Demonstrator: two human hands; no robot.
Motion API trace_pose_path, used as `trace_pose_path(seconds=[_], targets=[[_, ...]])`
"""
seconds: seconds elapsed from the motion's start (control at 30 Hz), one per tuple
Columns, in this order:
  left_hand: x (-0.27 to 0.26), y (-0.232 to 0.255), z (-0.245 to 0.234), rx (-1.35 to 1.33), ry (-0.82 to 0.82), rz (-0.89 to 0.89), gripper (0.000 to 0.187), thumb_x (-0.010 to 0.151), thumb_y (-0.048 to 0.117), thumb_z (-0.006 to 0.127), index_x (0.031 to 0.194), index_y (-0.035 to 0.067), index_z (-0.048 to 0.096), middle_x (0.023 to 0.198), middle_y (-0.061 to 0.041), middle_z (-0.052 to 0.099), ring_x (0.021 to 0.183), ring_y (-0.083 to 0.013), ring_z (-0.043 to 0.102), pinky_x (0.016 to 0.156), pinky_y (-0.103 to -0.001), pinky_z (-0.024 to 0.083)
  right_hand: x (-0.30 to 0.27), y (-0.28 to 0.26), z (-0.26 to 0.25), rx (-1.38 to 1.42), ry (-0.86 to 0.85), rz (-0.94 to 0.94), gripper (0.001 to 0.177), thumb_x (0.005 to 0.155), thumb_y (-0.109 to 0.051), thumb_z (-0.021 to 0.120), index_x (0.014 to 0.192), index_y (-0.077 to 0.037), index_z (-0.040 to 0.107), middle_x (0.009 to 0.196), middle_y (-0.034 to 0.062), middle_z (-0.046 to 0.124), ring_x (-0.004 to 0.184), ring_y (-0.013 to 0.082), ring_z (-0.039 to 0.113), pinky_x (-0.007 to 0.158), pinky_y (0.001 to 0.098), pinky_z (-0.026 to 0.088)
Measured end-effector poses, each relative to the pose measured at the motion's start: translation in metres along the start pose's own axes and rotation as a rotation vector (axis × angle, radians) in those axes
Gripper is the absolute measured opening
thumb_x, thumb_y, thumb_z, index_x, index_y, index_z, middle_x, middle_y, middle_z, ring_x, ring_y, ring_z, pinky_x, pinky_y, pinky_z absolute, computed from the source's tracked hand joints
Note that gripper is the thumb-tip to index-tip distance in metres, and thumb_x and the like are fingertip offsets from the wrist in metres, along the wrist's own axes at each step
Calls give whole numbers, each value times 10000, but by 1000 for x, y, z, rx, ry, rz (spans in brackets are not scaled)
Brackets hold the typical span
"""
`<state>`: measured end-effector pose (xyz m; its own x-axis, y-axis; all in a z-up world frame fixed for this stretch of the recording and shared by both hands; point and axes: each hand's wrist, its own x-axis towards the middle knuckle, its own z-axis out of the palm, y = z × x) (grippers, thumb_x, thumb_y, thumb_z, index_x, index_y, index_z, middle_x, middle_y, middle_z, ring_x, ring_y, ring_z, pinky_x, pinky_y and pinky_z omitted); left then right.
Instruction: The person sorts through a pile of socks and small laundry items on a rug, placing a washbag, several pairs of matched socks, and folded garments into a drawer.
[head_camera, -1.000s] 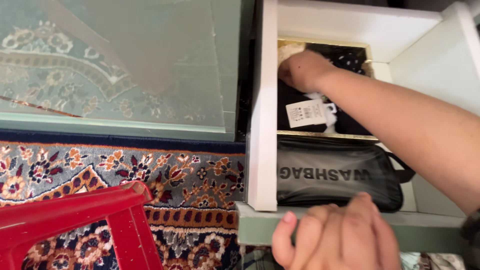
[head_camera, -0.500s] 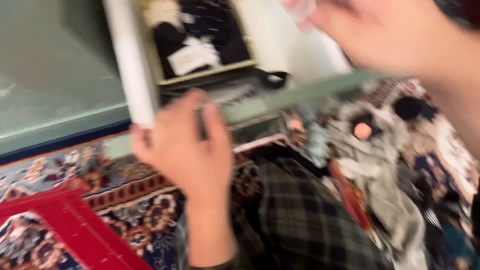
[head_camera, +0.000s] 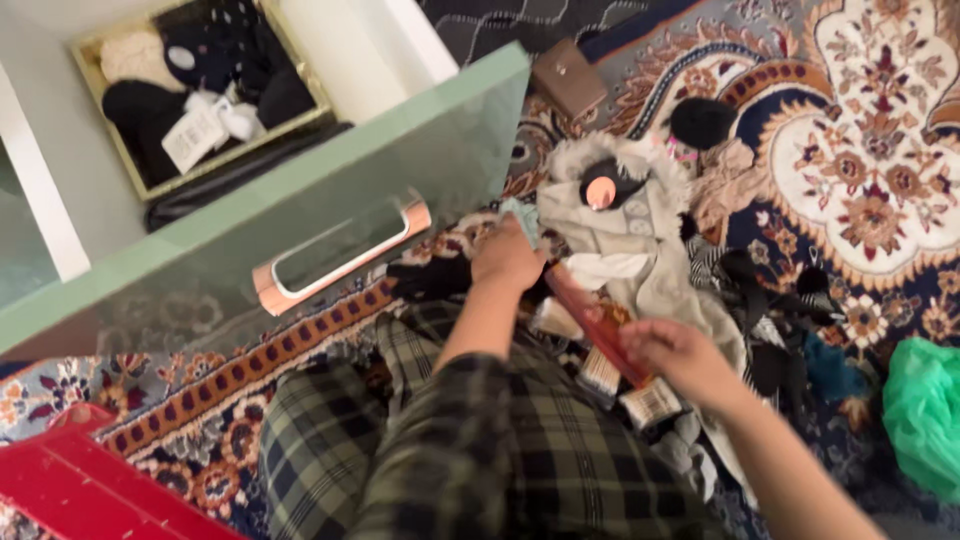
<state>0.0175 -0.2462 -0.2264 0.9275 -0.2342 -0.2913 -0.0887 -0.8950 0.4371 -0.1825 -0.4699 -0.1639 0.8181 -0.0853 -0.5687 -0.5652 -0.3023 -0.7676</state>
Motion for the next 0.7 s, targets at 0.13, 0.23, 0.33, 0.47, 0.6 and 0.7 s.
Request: trace_pose_path(seconds=[0.13,0.23,0.33,0.47,0.6,0.7], targets=[[30,16,16,207,-117,-249,1169,803,173,768,1603,344,-67,1456,-277,415,1315,-473,450,948,-652,424,-6,14,0,182,28,-54,258,943,-92,621,1159,-9,735,936,62,749,882,139,689,803,290,544],[24,7,-14,-318,-367,-378,944,973,9,522,1718,315,30,1234,-250,665,1106,-418,693,955,-538,544,6,14,-4,309,18,-34,256,953,-85,612,1167,5,720,938,85,753,881,163,684,798,301,533],[4,7,-23,-448,113,-48,665,832,106,786,1409,161,461,1210,-181,662,1122,-377,616,955,-488,482,27,-14,-8,257,121,-297,328,948,-39,565,1250,21,677,1046,103,721,973,181,656,892,308,519],[-67,41,-56,-1134,378,398,688,690,-4,789,1319,62,519,1155,-107,633,1120,-224,612,1030,-382,500,34,-101,6,495,88,-326,697,860,-50,589,1507,-194,373,1394,-65,554,1225,118,597,991,297,476],[-152,50,-170,-869,536,356,570,802,88,774,1331,52,563,1192,-138,684,1115,-312,668,979,-398,524,30,-208,46,107,-5,-683,676,884,-25,655,1508,-59,399,1377,92,587,1257,194,557,1056,352,433],[-184,3,-258,-506,906,425,457,798,131,776,1230,60,646,1186,-160,697,1134,-371,659,1007,-431,510,27,-300,46,-97,-16,-788,666,860,10,656,1479,-60,423,1311,98,625,1187,215,606,994,377,500]])
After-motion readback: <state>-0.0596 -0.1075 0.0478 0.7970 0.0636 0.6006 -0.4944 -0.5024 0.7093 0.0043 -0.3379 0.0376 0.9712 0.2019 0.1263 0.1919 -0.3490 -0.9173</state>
